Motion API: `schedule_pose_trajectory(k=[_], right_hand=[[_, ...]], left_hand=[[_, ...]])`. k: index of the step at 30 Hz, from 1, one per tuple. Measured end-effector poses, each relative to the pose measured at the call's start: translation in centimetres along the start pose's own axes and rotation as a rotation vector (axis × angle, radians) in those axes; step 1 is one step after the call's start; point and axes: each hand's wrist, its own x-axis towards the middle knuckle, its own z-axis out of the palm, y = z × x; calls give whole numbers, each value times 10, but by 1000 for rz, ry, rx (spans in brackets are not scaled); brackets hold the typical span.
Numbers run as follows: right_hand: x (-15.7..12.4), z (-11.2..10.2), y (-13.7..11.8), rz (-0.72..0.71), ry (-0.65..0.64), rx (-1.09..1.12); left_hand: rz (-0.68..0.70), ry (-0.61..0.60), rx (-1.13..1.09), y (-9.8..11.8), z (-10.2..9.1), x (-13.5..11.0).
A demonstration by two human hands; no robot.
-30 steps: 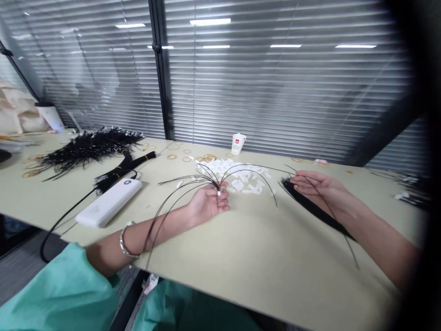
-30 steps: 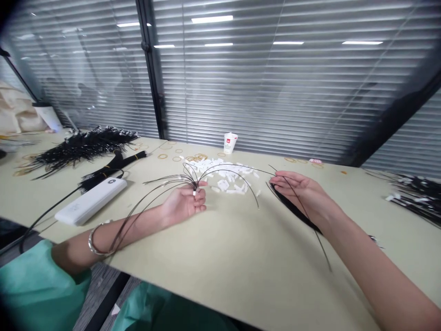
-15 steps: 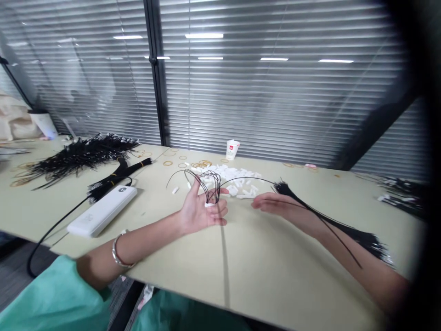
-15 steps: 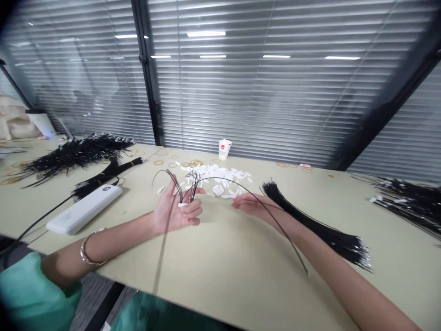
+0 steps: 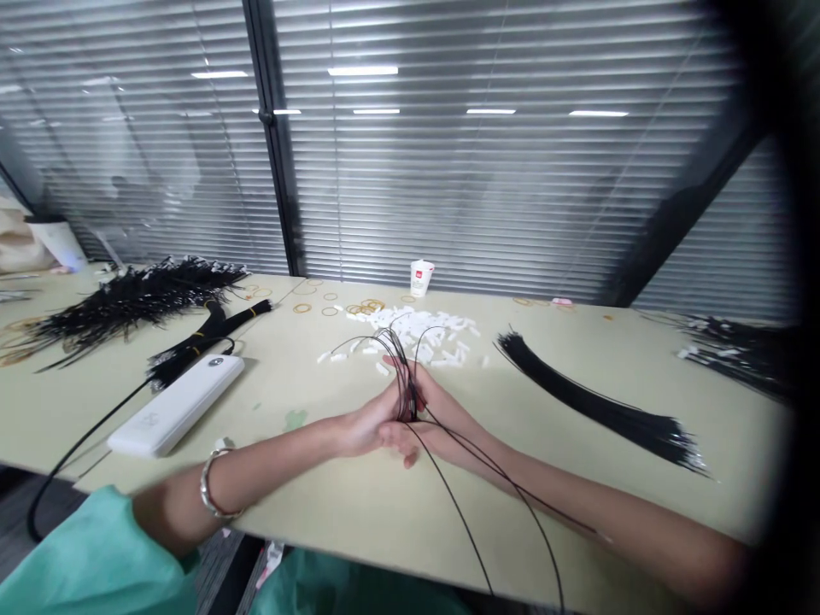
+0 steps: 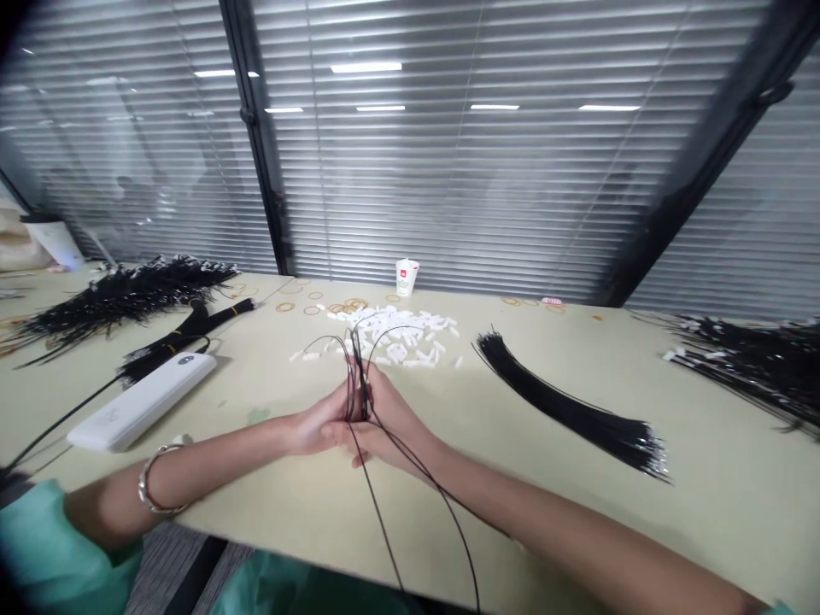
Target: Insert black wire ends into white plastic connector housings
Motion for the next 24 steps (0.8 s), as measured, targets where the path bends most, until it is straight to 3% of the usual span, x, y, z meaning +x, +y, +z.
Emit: schedule_pose_trajectory(k=[4, 9, 19, 24], right_hand=[[4, 6, -3, 11, 126, 67], [13, -6, -11, -48, 331, 113], [18, -19, -24, -45, 328, 284], [26, -41, -26, -73, 377, 397]], left_hand=[[-34, -62, 38, -5, -3, 0], [-101, -147, 28, -2, 1, -3], [-183, -270, -67, 5, 9, -11], [-292, -395, 11, 6, 9, -16]])
